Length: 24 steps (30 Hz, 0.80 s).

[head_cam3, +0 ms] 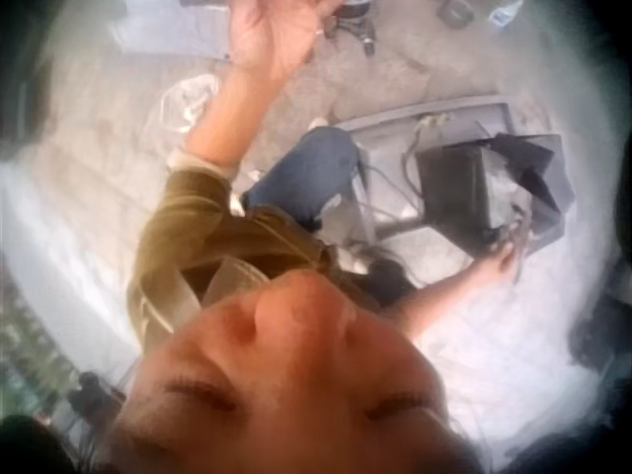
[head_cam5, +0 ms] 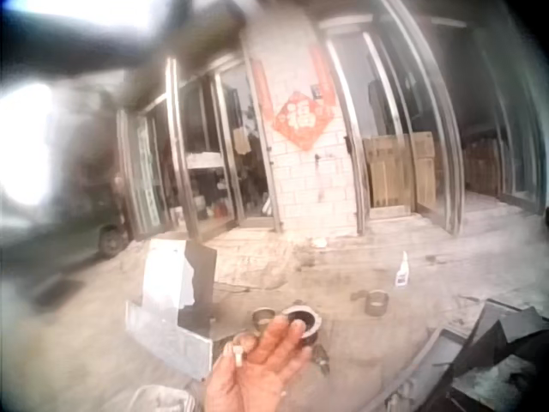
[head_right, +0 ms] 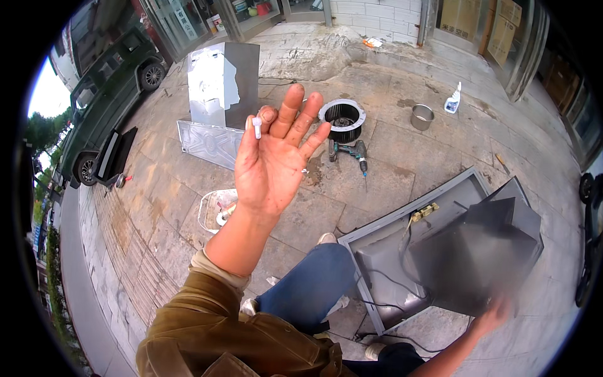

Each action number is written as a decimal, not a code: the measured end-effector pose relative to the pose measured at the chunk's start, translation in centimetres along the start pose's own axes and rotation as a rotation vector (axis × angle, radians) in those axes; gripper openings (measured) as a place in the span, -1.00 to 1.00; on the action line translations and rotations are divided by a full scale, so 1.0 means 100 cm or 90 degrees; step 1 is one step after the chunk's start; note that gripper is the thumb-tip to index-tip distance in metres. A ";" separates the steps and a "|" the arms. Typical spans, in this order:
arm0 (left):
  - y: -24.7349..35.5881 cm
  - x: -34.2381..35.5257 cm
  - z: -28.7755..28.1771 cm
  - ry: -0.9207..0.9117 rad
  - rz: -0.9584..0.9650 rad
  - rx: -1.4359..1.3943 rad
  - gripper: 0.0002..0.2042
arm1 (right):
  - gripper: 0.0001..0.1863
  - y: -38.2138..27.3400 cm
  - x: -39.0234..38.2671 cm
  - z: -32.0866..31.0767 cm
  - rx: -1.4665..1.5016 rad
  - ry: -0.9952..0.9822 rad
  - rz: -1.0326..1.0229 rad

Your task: The person sits on the sidewalk and repairs a metal electrical box. They use pliers to strip and cut wires, then connect them to a white plastic connector. The person handles multiple colored wires and secures the connections.

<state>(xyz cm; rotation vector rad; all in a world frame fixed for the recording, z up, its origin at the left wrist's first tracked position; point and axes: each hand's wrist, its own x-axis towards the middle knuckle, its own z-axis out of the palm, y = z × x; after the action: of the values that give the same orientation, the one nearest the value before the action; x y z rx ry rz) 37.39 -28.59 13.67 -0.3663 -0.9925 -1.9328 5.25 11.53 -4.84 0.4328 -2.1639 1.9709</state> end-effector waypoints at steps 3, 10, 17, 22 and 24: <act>-0.032 -0.003 -0.039 0.119 -0.098 0.087 -0.81 | -0.72 0.017 0.005 0.000 -0.086 -0.009 -0.062; -0.129 -0.034 -0.022 0.069 -0.296 0.278 -0.89 | -0.82 0.025 0.004 0.012 0.103 -0.030 -0.044; -0.261 -0.040 0.108 -0.393 -0.332 0.487 -0.88 | -0.91 0.010 0.002 0.015 0.074 -0.008 -0.053; -0.341 -0.034 0.171 -0.580 -0.161 0.642 -0.90 | -0.89 0.008 0.008 -0.002 0.087 0.029 -0.074; -0.367 -0.038 0.182 -0.596 -0.159 0.642 -0.90 | -0.88 0.006 0.006 -0.005 0.083 0.039 -0.089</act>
<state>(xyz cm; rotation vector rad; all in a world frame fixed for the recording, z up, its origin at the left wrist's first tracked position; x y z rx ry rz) 6.76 -2.60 4.77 -0.5580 -2.5328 -1.1503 4.43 11.98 -5.16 0.5225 -1.9201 2.0275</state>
